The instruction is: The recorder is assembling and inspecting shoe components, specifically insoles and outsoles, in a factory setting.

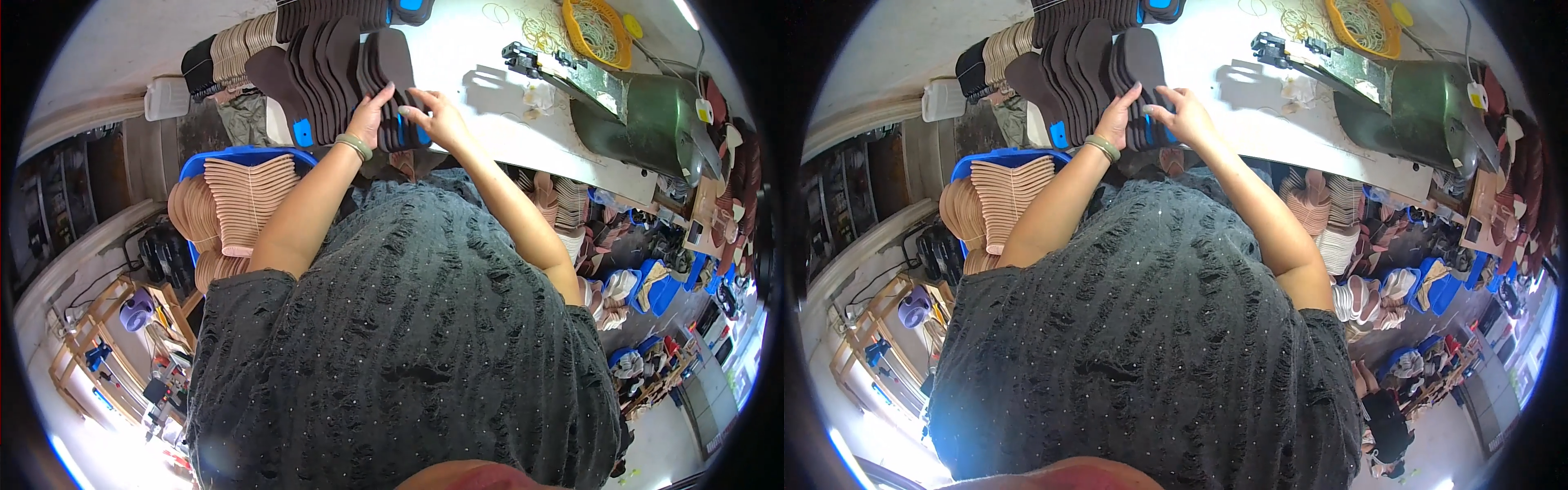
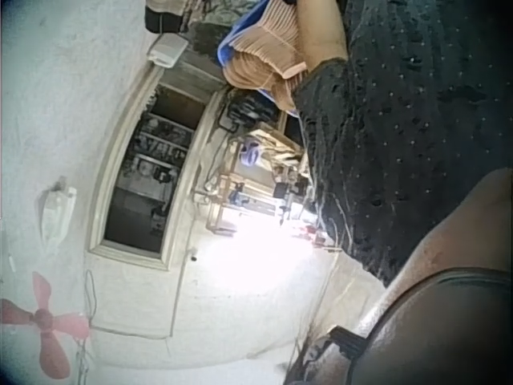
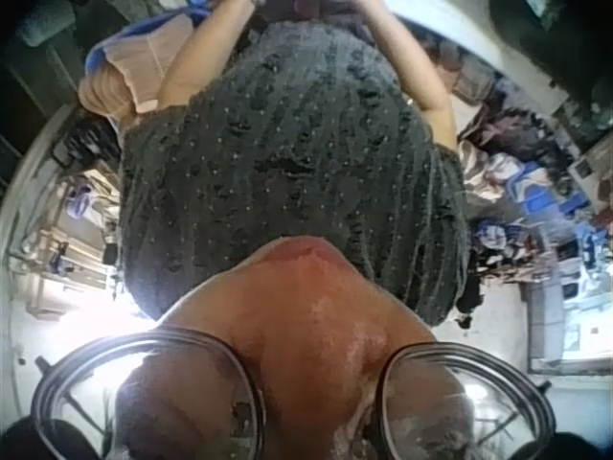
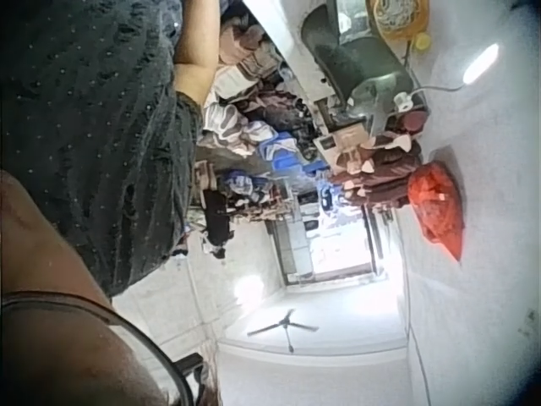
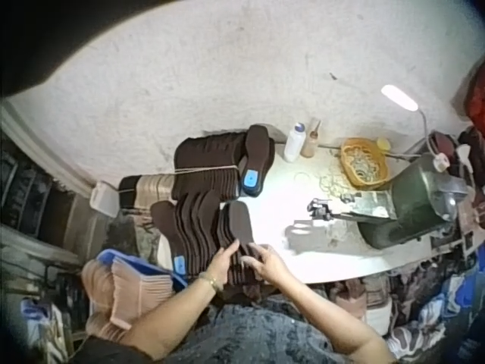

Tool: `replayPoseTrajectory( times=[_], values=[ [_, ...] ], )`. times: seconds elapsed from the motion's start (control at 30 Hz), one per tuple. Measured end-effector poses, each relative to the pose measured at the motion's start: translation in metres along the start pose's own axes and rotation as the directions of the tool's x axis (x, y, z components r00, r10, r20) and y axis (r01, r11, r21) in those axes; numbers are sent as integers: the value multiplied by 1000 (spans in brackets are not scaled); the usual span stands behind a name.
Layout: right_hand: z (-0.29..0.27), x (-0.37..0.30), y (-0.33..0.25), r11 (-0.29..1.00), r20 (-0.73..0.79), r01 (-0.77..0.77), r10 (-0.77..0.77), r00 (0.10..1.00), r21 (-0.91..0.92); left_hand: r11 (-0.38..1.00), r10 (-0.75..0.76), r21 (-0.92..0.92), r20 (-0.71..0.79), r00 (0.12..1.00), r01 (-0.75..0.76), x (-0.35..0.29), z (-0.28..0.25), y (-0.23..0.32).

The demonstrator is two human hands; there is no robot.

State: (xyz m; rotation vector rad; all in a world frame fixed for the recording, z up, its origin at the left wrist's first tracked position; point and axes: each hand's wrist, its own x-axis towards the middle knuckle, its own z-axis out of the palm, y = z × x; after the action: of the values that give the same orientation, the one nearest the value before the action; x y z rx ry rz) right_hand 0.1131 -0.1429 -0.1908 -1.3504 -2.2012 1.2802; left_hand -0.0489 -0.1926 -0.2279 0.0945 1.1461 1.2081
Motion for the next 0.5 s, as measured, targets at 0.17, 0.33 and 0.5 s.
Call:
replayPoseTrajectory(
  times=[0.17,0.33,0.5],
  values=[
    [9,3,12,964,34,-213,210,977,158,991,3,135,-224,975,28,-2,0,-3],
    [19,-20,32,872,-179,-176,283,942,456,999,-35,20,-26,999,35,2,-16,-4],
    [16,-26,38,628,-36,-219,367,929,747,992,-102,71,8,995,101,-4,-11,-4]
  ],
)
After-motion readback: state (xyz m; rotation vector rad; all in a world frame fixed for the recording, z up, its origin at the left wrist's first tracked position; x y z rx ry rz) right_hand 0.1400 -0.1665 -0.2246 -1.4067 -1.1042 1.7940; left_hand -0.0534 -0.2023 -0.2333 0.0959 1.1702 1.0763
